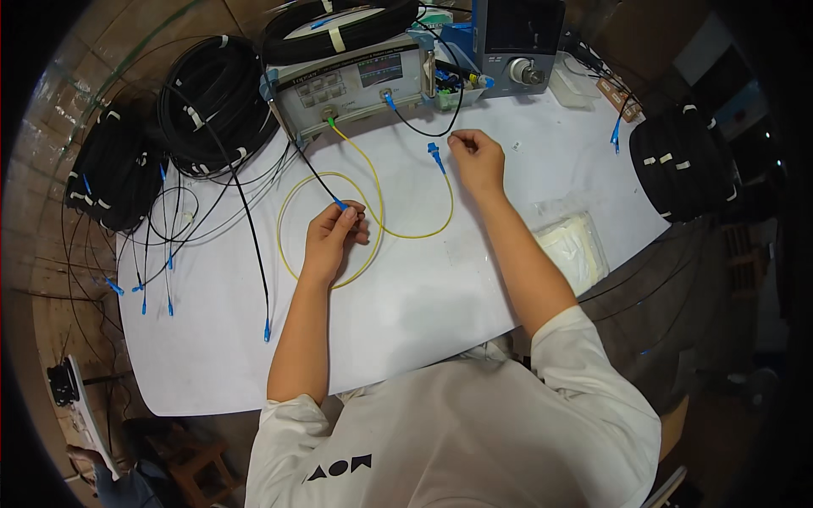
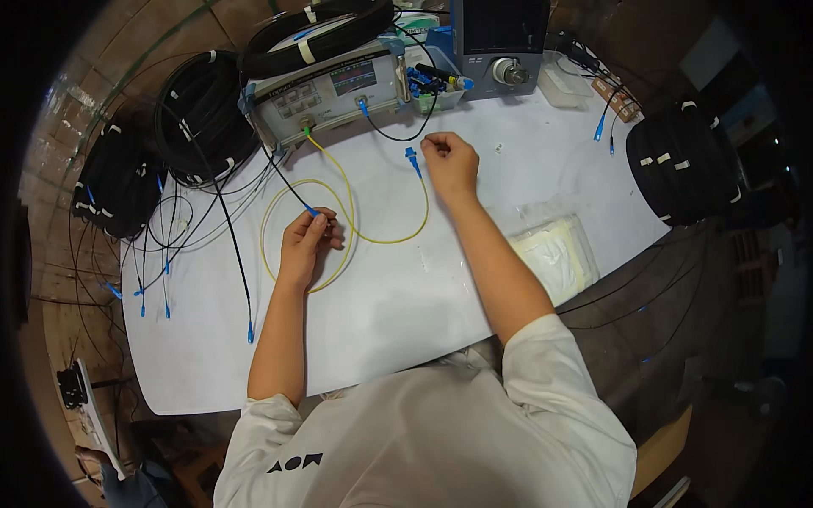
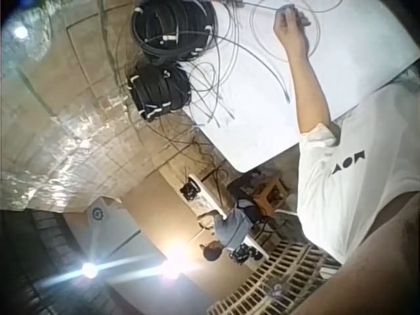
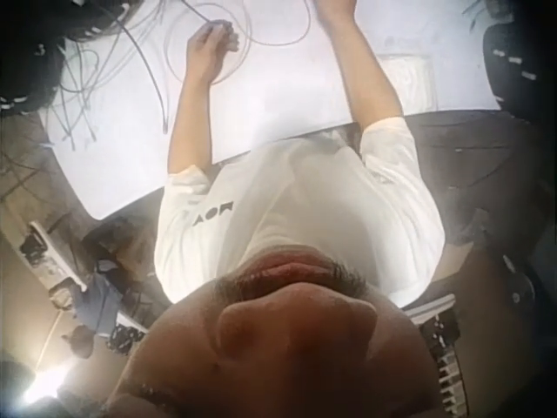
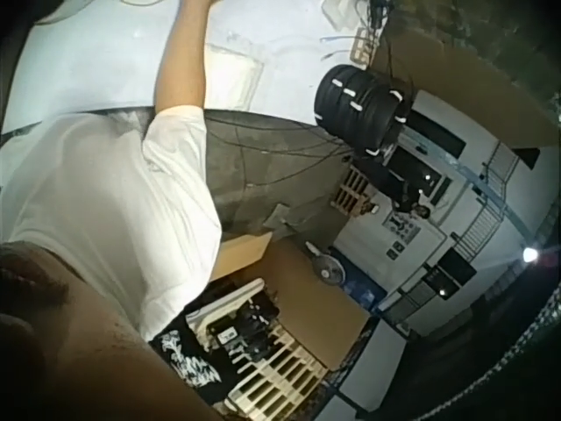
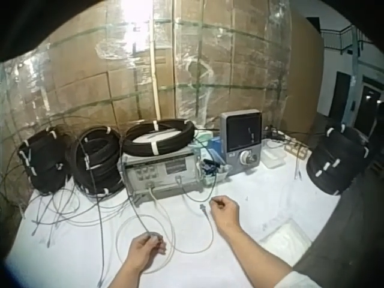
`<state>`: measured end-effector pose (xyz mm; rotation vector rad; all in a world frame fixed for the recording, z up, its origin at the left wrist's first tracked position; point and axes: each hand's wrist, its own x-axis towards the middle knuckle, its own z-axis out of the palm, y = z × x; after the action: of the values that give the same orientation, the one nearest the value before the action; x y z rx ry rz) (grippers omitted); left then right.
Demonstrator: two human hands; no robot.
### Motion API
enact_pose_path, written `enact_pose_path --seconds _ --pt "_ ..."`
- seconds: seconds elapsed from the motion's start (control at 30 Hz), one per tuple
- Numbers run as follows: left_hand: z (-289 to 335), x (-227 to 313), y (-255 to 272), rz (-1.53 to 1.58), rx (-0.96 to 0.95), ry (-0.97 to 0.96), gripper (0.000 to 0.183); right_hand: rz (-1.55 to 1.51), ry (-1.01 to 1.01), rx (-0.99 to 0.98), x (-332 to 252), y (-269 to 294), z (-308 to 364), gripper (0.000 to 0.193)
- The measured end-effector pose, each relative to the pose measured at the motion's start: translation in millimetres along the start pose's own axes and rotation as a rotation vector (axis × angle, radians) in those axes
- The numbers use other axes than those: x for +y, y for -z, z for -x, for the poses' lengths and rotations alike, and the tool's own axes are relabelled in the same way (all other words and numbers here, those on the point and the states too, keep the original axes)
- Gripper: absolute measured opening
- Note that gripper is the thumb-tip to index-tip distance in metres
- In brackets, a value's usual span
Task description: Testing fiber optic cables using an optical power meter and a visual fault locator.
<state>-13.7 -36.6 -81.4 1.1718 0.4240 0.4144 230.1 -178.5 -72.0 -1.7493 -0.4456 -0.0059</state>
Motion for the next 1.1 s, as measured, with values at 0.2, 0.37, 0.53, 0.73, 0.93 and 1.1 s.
enact_pose_path --seconds 0.2,0.37,0.53,0.73,0.93,1.1 --pt "2.4 2.8 -2.3 -0.063 0.019 -0.018 0.026 0.419 0.228 -0.125 43.3 2.6 -59.6 0.015" --pt "1.6 4.5 1.6 -0.026 0.003 0.007 0.023 0.501 0.241 -0.135 43.6 -4.5 -57.1 0.014" --pt "2.1 -1.5 4.5 0.006 0.037 -0.084 0.023 0.506 0.255 -0.142 39.8 -6.8 -53.3 0.015" --pt "-4.8 -0.8 12.7 0.119 0.07 -0.014 0.032 0.54 0.14 -0.332 23.7 36.2 -50.0 0.024" --pt "-0.4 4.9 19.7 0.113 0.07 0.016 0.027 0.106 0.034 -0.765 -53.5 34.0 29.2 0.014" --pt "-3.8 -0.8 18.1 0.15 0.059 -0.001 0.026 -0.059 0.182 -0.711 -71.8 -20.0 96.2 0.019"
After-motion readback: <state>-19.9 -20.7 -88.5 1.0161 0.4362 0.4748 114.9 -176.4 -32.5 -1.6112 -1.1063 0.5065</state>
